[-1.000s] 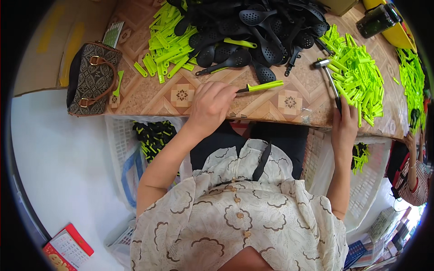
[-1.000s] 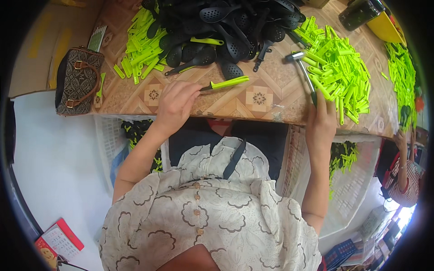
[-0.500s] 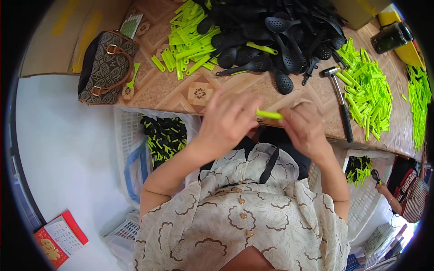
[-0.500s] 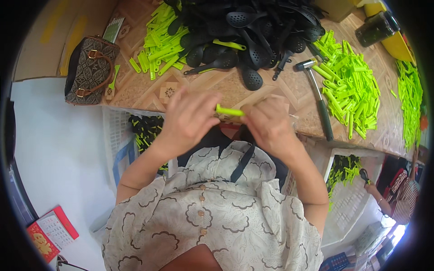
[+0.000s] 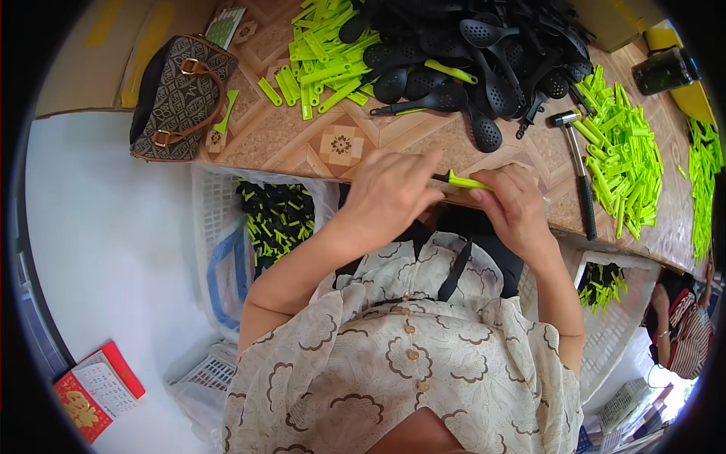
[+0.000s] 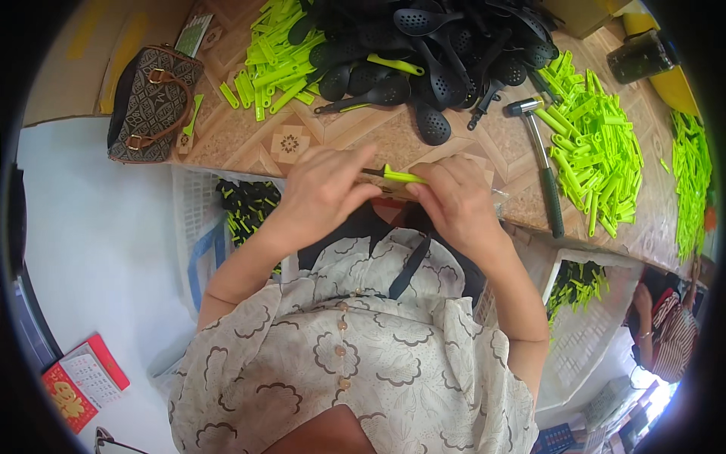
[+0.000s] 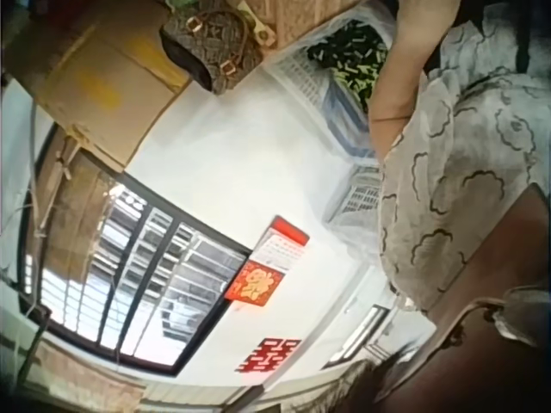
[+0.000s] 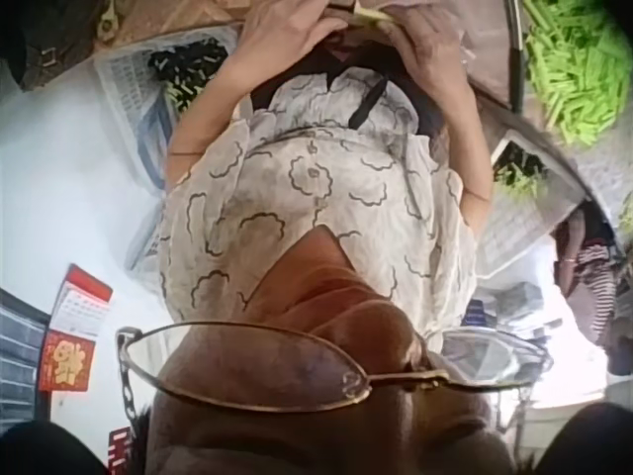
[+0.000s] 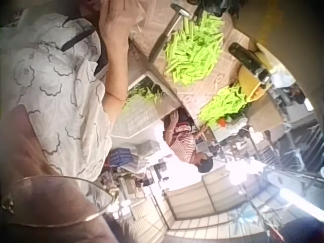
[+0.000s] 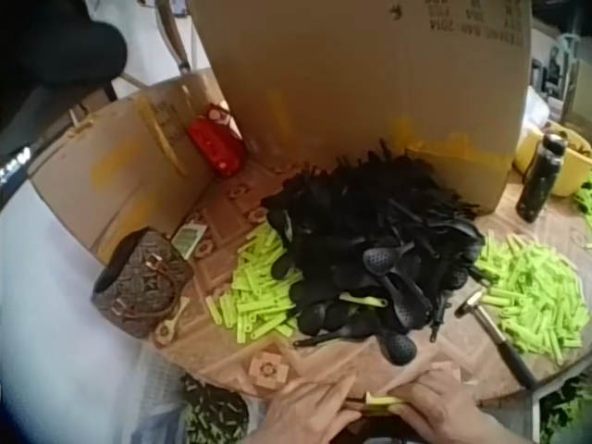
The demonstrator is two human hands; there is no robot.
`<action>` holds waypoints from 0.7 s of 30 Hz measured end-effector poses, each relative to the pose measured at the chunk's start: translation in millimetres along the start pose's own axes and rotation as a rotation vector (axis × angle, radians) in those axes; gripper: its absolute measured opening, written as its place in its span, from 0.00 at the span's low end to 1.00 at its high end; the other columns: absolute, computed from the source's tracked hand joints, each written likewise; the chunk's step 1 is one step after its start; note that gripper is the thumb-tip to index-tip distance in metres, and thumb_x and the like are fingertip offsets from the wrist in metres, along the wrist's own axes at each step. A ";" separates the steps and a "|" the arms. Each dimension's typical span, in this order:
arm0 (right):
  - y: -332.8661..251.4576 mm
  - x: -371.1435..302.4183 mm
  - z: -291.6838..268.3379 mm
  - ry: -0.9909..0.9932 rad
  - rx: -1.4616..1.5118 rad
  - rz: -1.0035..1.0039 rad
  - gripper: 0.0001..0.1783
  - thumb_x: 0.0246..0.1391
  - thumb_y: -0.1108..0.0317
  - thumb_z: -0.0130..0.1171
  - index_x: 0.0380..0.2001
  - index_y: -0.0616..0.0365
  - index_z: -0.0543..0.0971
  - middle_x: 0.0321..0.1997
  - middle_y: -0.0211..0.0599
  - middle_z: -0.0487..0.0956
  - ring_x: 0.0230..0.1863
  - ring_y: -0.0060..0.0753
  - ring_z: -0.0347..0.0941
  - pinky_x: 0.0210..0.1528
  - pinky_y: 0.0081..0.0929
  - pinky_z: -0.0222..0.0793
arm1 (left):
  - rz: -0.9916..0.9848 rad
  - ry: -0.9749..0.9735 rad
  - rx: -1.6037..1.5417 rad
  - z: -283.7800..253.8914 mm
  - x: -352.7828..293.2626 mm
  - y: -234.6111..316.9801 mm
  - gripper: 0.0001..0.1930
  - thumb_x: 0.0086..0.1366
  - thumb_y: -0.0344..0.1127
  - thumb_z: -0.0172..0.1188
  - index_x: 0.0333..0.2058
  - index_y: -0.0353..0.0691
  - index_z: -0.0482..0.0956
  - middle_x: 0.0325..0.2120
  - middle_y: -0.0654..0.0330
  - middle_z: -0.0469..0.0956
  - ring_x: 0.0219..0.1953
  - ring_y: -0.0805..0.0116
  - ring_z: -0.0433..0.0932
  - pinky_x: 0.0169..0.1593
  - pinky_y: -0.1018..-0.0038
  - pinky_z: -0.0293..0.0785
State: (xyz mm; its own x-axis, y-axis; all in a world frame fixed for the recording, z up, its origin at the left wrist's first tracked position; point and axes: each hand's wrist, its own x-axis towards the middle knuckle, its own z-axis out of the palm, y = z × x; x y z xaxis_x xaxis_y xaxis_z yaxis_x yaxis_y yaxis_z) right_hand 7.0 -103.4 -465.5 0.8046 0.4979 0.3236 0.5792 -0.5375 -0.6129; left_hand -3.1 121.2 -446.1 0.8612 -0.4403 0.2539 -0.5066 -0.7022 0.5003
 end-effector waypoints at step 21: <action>-30.3 23.6 20.2 -0.182 0.336 -0.011 0.22 0.47 0.60 0.64 0.44 0.59 0.76 0.35 0.42 0.77 0.37 0.46 0.72 0.42 0.37 0.66 | 0.250 0.261 0.366 -18.0 -38.3 5.2 0.16 0.47 0.35 0.57 0.36 0.36 0.79 0.33 0.60 0.75 0.34 0.62 0.74 0.44 0.64 0.72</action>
State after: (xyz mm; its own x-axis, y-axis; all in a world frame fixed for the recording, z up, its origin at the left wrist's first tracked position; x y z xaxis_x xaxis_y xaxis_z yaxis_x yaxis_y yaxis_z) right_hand 5.8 -61.6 -454.0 0.7448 0.6312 0.2164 0.4878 -0.2937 -0.8221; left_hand -37.9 144.5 -438.3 0.6700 -0.4980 0.5505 -0.6396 -0.7637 0.0875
